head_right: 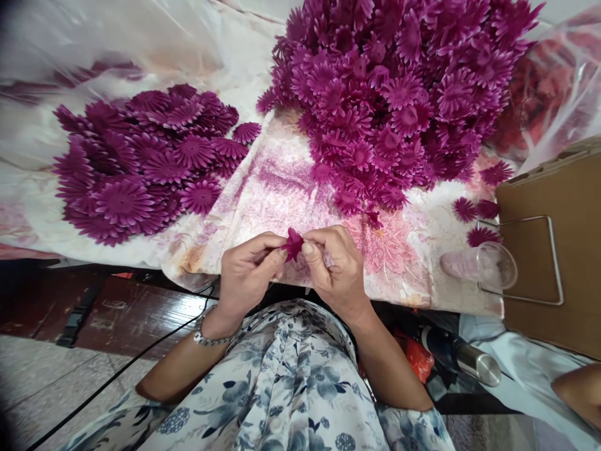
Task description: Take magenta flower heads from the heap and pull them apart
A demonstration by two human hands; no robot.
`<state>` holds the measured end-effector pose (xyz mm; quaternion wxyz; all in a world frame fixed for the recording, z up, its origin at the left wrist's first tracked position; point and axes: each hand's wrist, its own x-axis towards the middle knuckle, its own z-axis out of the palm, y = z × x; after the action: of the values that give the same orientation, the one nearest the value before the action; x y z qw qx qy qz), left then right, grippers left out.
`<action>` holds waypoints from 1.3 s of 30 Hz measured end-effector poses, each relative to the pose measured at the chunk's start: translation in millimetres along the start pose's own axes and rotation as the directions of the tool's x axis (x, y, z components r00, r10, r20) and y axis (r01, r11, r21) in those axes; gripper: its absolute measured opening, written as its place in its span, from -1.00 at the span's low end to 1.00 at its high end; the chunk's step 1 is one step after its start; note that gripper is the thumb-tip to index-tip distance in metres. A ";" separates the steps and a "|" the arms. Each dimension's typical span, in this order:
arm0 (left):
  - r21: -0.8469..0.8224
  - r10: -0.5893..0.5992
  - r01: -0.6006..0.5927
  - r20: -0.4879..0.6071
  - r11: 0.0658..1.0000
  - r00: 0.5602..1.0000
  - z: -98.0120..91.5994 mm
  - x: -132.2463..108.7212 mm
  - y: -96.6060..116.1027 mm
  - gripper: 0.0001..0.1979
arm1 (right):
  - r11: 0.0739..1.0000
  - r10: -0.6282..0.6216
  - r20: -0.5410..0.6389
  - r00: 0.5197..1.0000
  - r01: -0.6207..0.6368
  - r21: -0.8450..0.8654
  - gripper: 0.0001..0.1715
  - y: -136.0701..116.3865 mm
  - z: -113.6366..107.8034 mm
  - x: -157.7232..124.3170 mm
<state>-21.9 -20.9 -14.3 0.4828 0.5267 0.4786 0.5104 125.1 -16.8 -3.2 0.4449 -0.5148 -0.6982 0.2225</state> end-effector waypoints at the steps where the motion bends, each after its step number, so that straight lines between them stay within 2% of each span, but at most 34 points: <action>1: 0.127 0.121 -0.116 -0.028 0.985 0.992 0.1 -0.7 1.9 -0.93 | 0.995 0.072 0.006 0.997 -0.072 0.063 -0.84 -0.2 0.2 -0.8; 4: 0.389 0.430 -0.407 0.032 0.827 0.902 2.7 -3.2 5.1 -0.78 | 0.930 0.226 0.137 0.965 -0.255 0.264 -0.69 -3.5 2.1 -1.7; 6: 0.428 0.487 -0.478 0.095 0.767 0.868 4.8 -4.5 5.1 -0.73 | 0.909 0.247 0.196 0.949 -0.298 0.292 -0.66 -6.2 3.9 -1.3; 8: 0.394 0.464 -0.477 0.135 0.786 0.875 5.2 -5.3 4.3 -0.71 | 0.902 0.265 0.192 0.945 -0.313 0.298 -0.72 -7.3 5.0 -0.8; 10: 0.282 0.421 -0.442 0.137 0.851 0.897 3.7 -5.4 3.0 -0.68 | 0.887 0.271 0.187 0.944 -0.321 0.332 -0.78 -5.7 4.7 -0.6; 12: 0.154 0.374 -0.382 0.078 0.911 0.924 1.7 -4.4 1.9 -0.64 | 0.881 0.269 0.178 0.947 -0.316 0.351 -0.76 -2.9 3.8 -0.8; 14: 0.085 0.278 -0.278 0.014 0.957 0.960 1.2 -2.1 1.6 -0.64 | 0.894 0.264 0.141 0.954 -0.297 0.335 -0.75 -1.3 3.5 -1.1; 16: 0.066 0.137 -0.138 0.018 0.988 0.990 2.5 1.0 2.0 -0.71 | 0.917 0.258 0.099 0.961 -0.276 0.289 -0.80 -1.9 4.1 -1.4; 18: 0.041 0.041 -0.042 0.029 0.998 0.999 4.4 3.8 2.4 -0.85 | 0.941 0.236 0.085 0.968 -0.250 0.227 -0.87 -3.8 5.2 -1.7; 20: 0.017 0.029 -0.029 -0.005 0.999 1.000 5.3 5.4 2.6 -0.95 | 0.955 0.219 0.077 0.973 -0.230 0.185 -0.91 -5.2 5.9 -1.8; 25: 0.045 0.055 -0.054 -0.037 0.998 0.998 5.0 4.7 3.0 -0.97 | 0.955 0.233 0.063 0.970 -0.240 0.172 -0.89 -2.3 4.2 -1.1; 28: -0.035 -0.021 0.020 -0.035 0.999 0.999 6.7 3.2 2.4 -0.94 | 0.960 0.241 0.038 0.970 -0.244 0.134 -0.84 0.7 3.7 -1.1; 30: -0.153 -0.106 0.104 -0.004 0.983 0.994 8.2 2.2 1.2 -0.88 | 0.974 0.213 -0.001 0.977 -0.213 0.073 -0.82 1.9 4.1 -1.4; 34: -0.354 -0.225 0.258 0.131 0.899 0.966 9.7 1.2 -0.7 -0.81 | 0.995 0.069 -0.022 0.997 -0.070 -0.068 -0.81 2.1 5.2 -0.8; 36: -0.375 -0.261 0.312 0.182 0.873 0.948 9.9 1.5 -0.5 -0.82 | 0.995 0.016 -0.020 1.000 -0.018 -0.095 -0.81 1.4 5.6 0.1; 39: -0.361 -0.287 0.341 0.195 0.868 0.938 10.8 2.4 0.5 -0.85 | 0.994 -0.015 -0.019 1.000 0.012 -0.112 -0.79 0.3 6.5 1.2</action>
<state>-11.0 -18.7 -13.7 0.6856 0.3685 0.4130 0.4728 119.6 -14.6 -6.2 0.4239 -0.5363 -0.7086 0.1751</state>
